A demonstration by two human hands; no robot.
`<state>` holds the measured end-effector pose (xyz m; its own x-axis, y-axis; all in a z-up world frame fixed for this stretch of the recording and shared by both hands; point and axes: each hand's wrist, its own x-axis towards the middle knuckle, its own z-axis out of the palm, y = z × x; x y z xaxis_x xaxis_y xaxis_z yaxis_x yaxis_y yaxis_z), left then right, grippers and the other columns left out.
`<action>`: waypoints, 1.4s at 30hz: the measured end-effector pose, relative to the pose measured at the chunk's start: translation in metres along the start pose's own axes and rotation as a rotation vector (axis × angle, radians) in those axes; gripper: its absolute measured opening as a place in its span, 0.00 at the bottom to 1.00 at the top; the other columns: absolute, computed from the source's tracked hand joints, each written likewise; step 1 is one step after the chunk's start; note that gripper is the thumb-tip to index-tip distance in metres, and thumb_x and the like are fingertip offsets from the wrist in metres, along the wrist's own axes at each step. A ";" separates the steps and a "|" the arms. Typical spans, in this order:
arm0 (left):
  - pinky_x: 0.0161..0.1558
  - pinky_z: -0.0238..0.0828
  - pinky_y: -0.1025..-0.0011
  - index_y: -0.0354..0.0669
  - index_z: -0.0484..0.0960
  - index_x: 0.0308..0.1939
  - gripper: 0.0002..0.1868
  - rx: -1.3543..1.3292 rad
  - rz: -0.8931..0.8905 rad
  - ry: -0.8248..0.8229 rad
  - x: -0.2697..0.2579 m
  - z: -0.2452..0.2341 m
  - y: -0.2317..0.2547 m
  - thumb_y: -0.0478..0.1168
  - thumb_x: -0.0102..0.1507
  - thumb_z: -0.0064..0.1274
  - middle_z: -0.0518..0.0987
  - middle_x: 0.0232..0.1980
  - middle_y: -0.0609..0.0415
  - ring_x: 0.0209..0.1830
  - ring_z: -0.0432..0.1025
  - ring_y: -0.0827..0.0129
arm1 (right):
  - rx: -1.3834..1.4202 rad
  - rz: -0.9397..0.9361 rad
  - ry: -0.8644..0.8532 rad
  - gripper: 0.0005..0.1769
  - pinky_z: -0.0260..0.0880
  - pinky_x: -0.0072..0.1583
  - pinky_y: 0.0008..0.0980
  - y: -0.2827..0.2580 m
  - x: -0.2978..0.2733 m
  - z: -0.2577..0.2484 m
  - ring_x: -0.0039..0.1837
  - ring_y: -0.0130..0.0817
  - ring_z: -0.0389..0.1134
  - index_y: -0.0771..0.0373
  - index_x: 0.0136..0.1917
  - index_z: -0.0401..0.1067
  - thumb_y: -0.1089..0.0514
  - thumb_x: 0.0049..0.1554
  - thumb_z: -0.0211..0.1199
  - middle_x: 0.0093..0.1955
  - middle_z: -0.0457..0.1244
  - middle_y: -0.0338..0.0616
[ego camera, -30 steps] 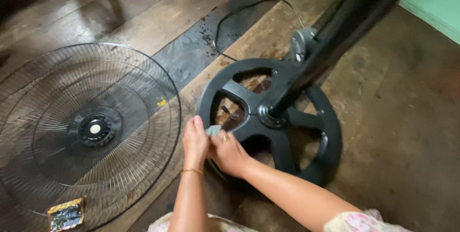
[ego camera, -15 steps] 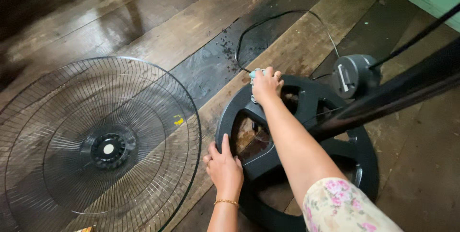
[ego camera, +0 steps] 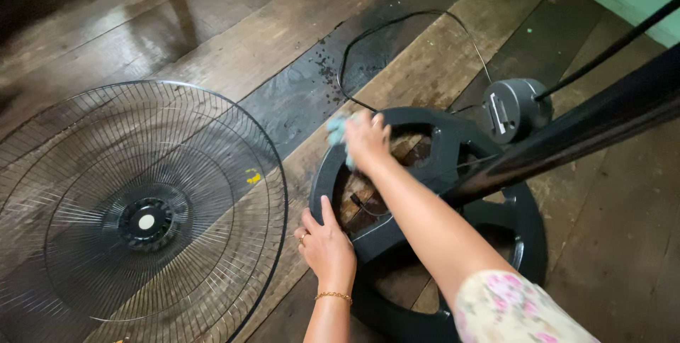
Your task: The person wipes the pole and base of a standing electric fan with a cloth, then cleans the fan blades and cage. The person uses a cloth to wipe the pole, base, blades, and cage of the fan.
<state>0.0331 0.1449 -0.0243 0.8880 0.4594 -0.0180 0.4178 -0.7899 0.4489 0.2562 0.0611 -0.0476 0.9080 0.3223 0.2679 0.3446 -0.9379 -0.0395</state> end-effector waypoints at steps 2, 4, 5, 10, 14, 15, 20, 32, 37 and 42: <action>0.51 0.72 0.51 0.56 0.68 0.71 0.39 0.011 0.008 0.007 0.001 -0.002 0.000 0.31 0.55 0.54 0.65 0.68 0.41 0.53 0.67 0.41 | 0.057 0.112 0.061 0.14 0.60 0.57 0.67 0.022 0.015 0.001 0.62 0.62 0.57 0.55 0.53 0.72 0.50 0.54 0.60 0.66 0.56 0.52; 0.52 0.70 0.50 0.56 0.66 0.72 0.39 0.001 -0.012 -0.055 0.003 -0.006 0.002 0.31 0.56 0.53 0.63 0.70 0.41 0.55 0.66 0.40 | 0.056 0.159 0.051 0.15 0.61 0.57 0.67 0.024 0.019 0.004 0.63 0.63 0.57 0.56 0.54 0.71 0.51 0.55 0.60 0.67 0.55 0.52; 0.53 0.69 0.49 0.56 0.65 0.73 0.39 -0.004 -0.026 -0.085 0.003 -0.009 0.004 0.31 0.57 0.53 0.62 0.71 0.40 0.56 0.66 0.40 | 0.027 0.152 0.009 0.15 0.62 0.58 0.65 0.018 0.017 0.006 0.63 0.63 0.57 0.56 0.56 0.71 0.51 0.57 0.60 0.66 0.56 0.51; 0.63 0.51 0.36 0.39 0.65 0.67 0.34 -0.276 0.477 0.168 -0.010 -0.005 0.019 0.36 0.56 0.54 0.67 0.69 0.41 0.69 0.61 0.38 | 0.120 -0.111 -0.021 0.21 0.65 0.55 0.58 0.007 -0.034 -0.020 0.60 0.60 0.59 0.56 0.63 0.71 0.59 0.55 0.59 0.66 0.57 0.48; 0.63 0.40 0.23 0.39 0.69 0.67 0.29 -0.368 0.606 -0.079 -0.025 0.009 0.029 0.38 0.63 0.56 0.74 0.65 0.47 0.71 0.59 0.36 | 0.015 -0.460 0.027 0.16 0.68 0.53 0.52 0.011 -0.081 -0.067 0.60 0.55 0.62 0.54 0.52 0.76 0.59 0.48 0.59 0.63 0.62 0.45; 0.64 0.43 0.26 0.40 0.72 0.64 0.26 -0.378 0.582 -0.091 -0.025 0.010 0.028 0.38 0.62 0.57 0.76 0.60 0.47 0.68 0.62 0.40 | -0.036 -0.565 0.069 0.14 0.68 0.52 0.51 0.014 -0.089 -0.080 0.61 0.55 0.63 0.54 0.47 0.77 0.57 0.46 0.60 0.63 0.62 0.45; 0.59 0.65 0.49 0.41 0.81 0.50 0.14 -0.497 0.480 -0.168 -0.021 0.004 0.025 0.38 0.61 0.59 0.80 0.47 0.47 0.49 0.74 0.48 | -0.354 -0.558 -0.400 0.08 0.66 0.50 0.43 0.015 -0.098 -0.121 0.60 0.48 0.63 0.54 0.41 0.80 0.53 0.51 0.62 0.56 0.62 0.41; 0.44 0.71 0.53 0.36 0.79 0.39 0.12 -0.670 0.433 -0.130 -0.017 -0.005 0.023 0.36 0.55 0.64 0.80 0.39 0.40 0.43 0.74 0.45 | -0.182 -0.695 -0.039 0.04 0.65 0.47 0.43 0.004 -0.046 -0.073 0.55 0.45 0.65 0.53 0.39 0.76 0.56 0.52 0.61 0.47 0.64 0.39; 0.41 0.73 0.52 0.39 0.77 0.33 0.09 -0.406 0.411 -0.222 -0.012 -0.029 0.018 0.38 0.57 0.62 0.81 0.35 0.43 0.40 0.77 0.46 | -0.251 -0.533 -0.395 0.07 0.70 0.53 0.47 0.010 -0.096 -0.098 0.57 0.50 0.68 0.56 0.40 0.80 0.58 0.45 0.65 0.49 0.67 0.44; 0.40 0.75 0.52 0.43 0.81 0.35 0.08 -0.415 0.501 -0.496 -0.034 -0.070 0.035 0.41 0.57 0.63 0.82 0.34 0.42 0.38 0.78 0.45 | -0.116 -0.341 -0.919 0.15 0.72 0.58 0.47 0.009 -0.075 -0.146 0.55 0.55 0.71 0.58 0.47 0.81 0.60 0.44 0.64 0.48 0.69 0.58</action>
<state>0.0042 0.1302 0.0544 0.9728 -0.2185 -0.0770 -0.0702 -0.5947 0.8009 0.1568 0.0096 0.0723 0.6130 0.5057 -0.6070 0.6412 -0.7673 0.0083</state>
